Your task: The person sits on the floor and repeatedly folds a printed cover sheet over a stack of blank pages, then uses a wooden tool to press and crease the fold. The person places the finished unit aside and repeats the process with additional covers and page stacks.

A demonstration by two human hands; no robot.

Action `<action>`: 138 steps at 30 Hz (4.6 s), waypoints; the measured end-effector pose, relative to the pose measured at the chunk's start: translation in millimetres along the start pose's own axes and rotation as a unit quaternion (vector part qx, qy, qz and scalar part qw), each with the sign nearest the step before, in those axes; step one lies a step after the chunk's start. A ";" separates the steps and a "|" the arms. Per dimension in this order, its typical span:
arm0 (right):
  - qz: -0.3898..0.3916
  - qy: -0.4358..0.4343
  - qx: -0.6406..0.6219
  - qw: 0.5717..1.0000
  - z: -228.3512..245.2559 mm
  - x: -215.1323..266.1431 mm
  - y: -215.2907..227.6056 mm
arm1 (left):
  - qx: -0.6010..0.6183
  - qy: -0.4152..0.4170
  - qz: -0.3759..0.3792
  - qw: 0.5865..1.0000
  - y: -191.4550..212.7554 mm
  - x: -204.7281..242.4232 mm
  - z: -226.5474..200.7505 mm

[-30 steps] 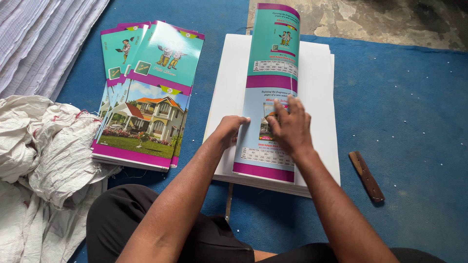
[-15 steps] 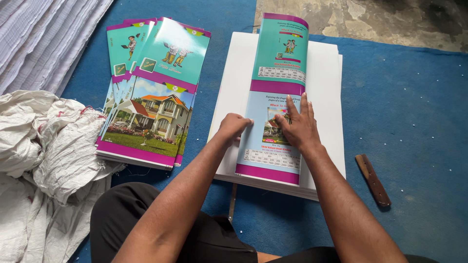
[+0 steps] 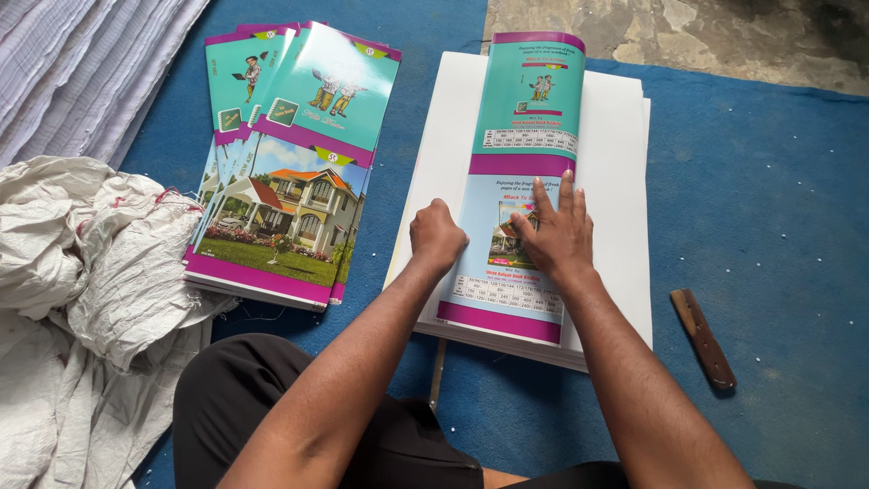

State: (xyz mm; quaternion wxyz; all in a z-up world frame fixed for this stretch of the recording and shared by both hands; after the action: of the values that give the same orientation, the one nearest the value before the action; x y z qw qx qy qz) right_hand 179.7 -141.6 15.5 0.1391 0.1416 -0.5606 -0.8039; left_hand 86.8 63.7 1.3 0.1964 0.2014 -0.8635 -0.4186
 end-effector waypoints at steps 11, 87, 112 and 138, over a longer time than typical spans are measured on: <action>-0.003 0.004 0.035 0.999 0.5 -0.2 -10.7 | -0.006 0.002 -0.011 1.000 2.8 3.4 0.8; 0.051 0.045 0.024 0.997 -29.0 -18.4 -48.0 | -0.375 -0.197 0.225 0.877 -63.0 0.9 -93.8; 0.148 -0.179 0.007 0.973 -154.9 59.6 81.2 | -0.347 -0.201 0.201 0.894 -72.6 4.2 -89.0; 0.180 -0.368 -0.015 0.912 -257.3 112.5 79.4 | -0.316 -0.175 0.206 0.909 -60.9 12.4 -85.5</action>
State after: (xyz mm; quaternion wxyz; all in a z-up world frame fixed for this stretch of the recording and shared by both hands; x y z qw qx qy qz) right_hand 179.8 -432.8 -3.2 0.0676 -0.2699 -0.5756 -0.7689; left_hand 130.9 -32.4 3.4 0.1773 -0.1297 -0.7288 -0.6485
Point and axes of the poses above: each hand's wrist, its own x-axis away from the middle knuckle, its own y-axis out of the back of the hand, z = x × y, the point moved 10 cm from there along -x, towards the middle knuckle, and after that the axes turned 6 degrees about -x, right-handed, at the moved point
